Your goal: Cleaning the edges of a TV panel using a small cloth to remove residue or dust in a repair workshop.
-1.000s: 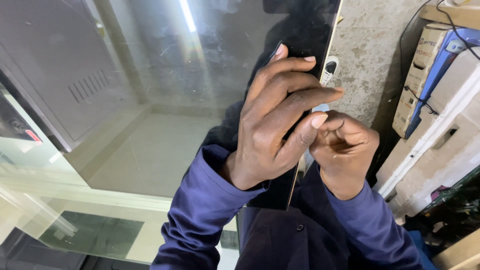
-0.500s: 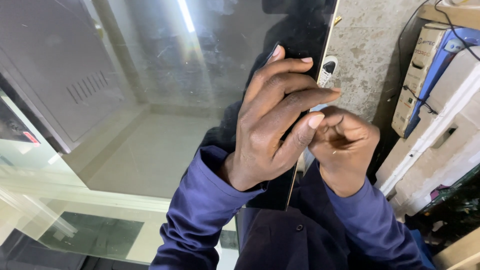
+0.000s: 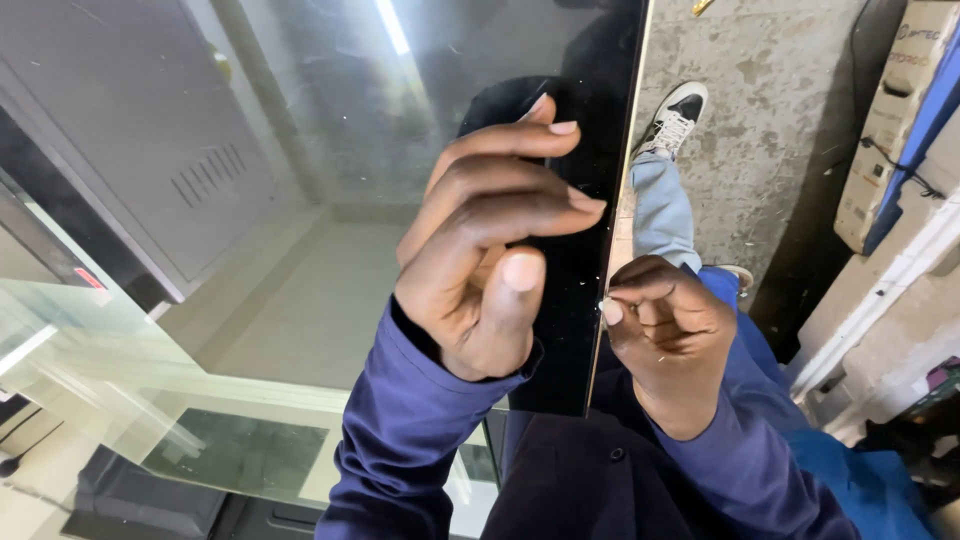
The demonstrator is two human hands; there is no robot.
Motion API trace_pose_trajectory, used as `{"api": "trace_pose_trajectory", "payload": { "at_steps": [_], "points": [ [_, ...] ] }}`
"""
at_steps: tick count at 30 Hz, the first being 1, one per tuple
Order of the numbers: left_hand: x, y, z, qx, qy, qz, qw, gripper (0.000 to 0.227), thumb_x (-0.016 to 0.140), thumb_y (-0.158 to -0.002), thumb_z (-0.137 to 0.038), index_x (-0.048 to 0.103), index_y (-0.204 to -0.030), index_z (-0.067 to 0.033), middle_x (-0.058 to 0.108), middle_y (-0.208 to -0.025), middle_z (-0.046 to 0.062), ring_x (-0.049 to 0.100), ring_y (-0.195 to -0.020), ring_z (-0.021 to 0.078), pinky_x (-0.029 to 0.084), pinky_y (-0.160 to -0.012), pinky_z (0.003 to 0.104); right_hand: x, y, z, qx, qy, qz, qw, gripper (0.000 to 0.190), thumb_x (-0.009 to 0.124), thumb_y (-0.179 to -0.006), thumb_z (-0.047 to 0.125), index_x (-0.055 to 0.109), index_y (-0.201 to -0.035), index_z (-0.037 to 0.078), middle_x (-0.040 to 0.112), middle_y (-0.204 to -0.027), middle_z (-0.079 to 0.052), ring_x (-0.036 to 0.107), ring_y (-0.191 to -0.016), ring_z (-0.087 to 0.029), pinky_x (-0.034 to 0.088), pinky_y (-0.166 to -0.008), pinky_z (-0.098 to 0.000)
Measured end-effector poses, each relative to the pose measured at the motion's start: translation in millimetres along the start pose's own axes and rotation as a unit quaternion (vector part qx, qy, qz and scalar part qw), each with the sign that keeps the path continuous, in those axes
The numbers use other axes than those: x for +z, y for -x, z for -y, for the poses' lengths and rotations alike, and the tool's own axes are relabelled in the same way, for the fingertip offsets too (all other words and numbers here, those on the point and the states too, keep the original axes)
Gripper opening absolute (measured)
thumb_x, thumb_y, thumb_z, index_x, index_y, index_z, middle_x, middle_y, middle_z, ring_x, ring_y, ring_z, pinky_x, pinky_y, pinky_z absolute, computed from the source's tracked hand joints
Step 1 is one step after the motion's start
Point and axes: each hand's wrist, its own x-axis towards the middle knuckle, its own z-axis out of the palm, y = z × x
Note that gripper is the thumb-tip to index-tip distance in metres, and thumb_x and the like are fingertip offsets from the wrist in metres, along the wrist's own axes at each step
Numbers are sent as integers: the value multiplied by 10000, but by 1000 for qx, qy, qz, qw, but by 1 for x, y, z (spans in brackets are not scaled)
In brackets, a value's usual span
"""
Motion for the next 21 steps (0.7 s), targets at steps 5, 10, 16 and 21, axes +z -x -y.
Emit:
{"api": "trace_pose_trajectory", "payload": {
  "at_steps": [5, 10, 16, 21],
  "points": [
    [1, 11, -7, -19, -90, -20, 996, 366, 381, -1084, -301, 602, -1040, -13, 644, -1037, 151, 587, -1226, 361, 514, -1191, 557, -4, 7, -5, 17, -21, -8, 1000, 90, 674, -888, -11, 633, -949, 42, 630, -900, -83, 610, -887, -153, 522, -821, -233],
    [-1, 20, -5, 11, -243, -1, 970, 404, 356, -1044, -246, 642, -1040, 39, 665, -1116, 204, 542, -1271, 425, 350, -1212, 617, -4, 6, -4, 30, -25, -7, 999, 94, 679, -899, 28, 638, -981, 49, 644, -926, -59, 630, -881, -136, 538, -831, -237],
    [-6, 30, 3, -3, -260, 18, 965, 401, 383, -1033, -260, 660, -1053, 28, 644, -1214, 211, 467, -1339, 417, 240, -1239, 590, -9, 3, -6, 92, -95, 36, 991, 74, 696, -867, 38, 644, -910, 70, 609, -840, -43, 574, -810, -129, 462, -786, -253],
    [-8, 30, 3, -29, -249, 9, 968, 427, 377, -1034, -286, 672, -1071, 20, 628, -1252, 188, 466, -1361, 383, 261, -1255, 533, -4, 2, -6, 89, -70, 6, 994, 102, 730, -834, 60, 631, -857, 59, 607, -775, -36, 558, -711, -94, 453, -684, -214]
  ]
}}
